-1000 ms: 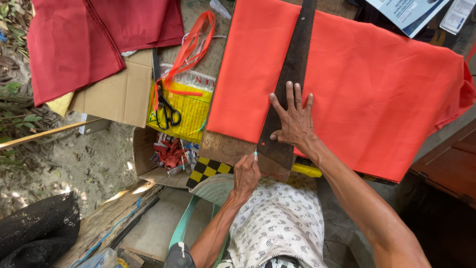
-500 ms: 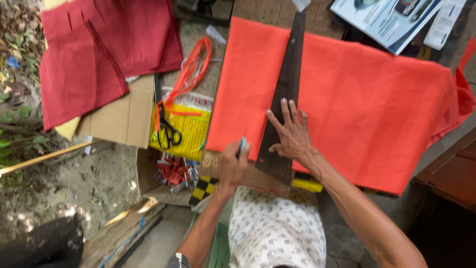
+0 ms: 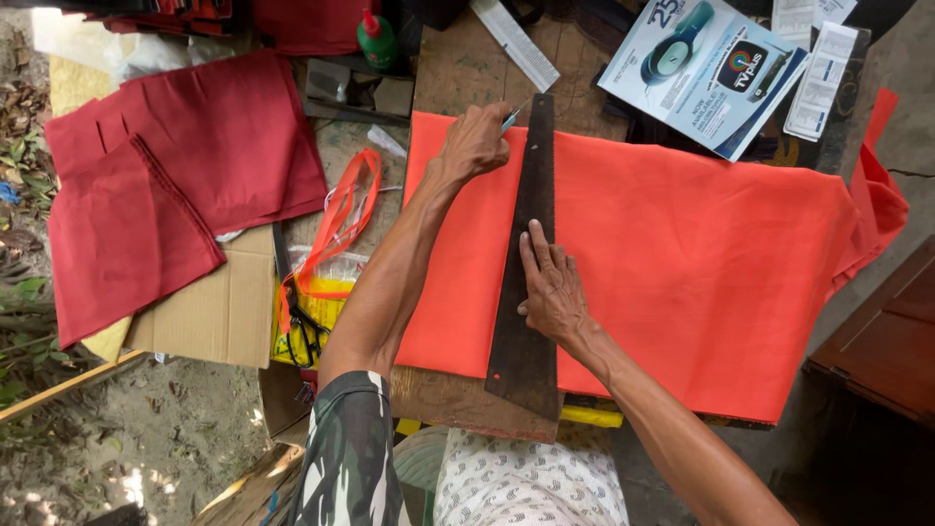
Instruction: The person lays an orange fabric panel on a wooden work table, positions a triangular set square along the fabric edge, and marks straight guide lines with chalk, repositioning the square repeatedly. They then fold the fabric over and handle a small white label strip, placing it on the folded fabric.
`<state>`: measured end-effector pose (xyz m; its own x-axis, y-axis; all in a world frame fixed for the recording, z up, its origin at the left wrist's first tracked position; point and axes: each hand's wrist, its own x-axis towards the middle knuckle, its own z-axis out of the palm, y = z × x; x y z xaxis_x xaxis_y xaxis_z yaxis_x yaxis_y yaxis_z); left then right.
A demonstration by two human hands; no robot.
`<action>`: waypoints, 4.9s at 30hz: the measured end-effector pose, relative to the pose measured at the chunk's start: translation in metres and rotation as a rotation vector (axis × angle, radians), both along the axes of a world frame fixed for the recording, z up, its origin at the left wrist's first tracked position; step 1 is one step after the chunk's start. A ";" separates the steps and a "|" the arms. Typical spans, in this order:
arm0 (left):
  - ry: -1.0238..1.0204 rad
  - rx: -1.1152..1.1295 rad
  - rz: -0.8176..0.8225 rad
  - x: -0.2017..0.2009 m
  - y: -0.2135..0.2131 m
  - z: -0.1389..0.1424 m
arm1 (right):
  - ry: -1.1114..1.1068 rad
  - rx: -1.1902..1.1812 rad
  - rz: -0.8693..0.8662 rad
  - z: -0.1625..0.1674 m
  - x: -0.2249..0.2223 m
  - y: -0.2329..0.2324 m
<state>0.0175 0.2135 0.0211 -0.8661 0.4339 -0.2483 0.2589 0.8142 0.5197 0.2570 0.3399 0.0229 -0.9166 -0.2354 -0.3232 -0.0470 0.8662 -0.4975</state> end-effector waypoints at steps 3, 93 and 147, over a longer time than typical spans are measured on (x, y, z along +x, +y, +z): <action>0.051 -0.001 -0.041 -0.002 -0.002 0.002 | 0.015 -0.020 0.001 -0.001 0.000 0.002; 0.190 0.274 0.469 0.216 0.007 -0.032 | 0.023 0.116 0.115 -0.027 0.004 0.011; -0.017 0.302 0.573 0.400 -0.057 0.015 | 0.050 0.127 0.149 -0.007 0.002 0.003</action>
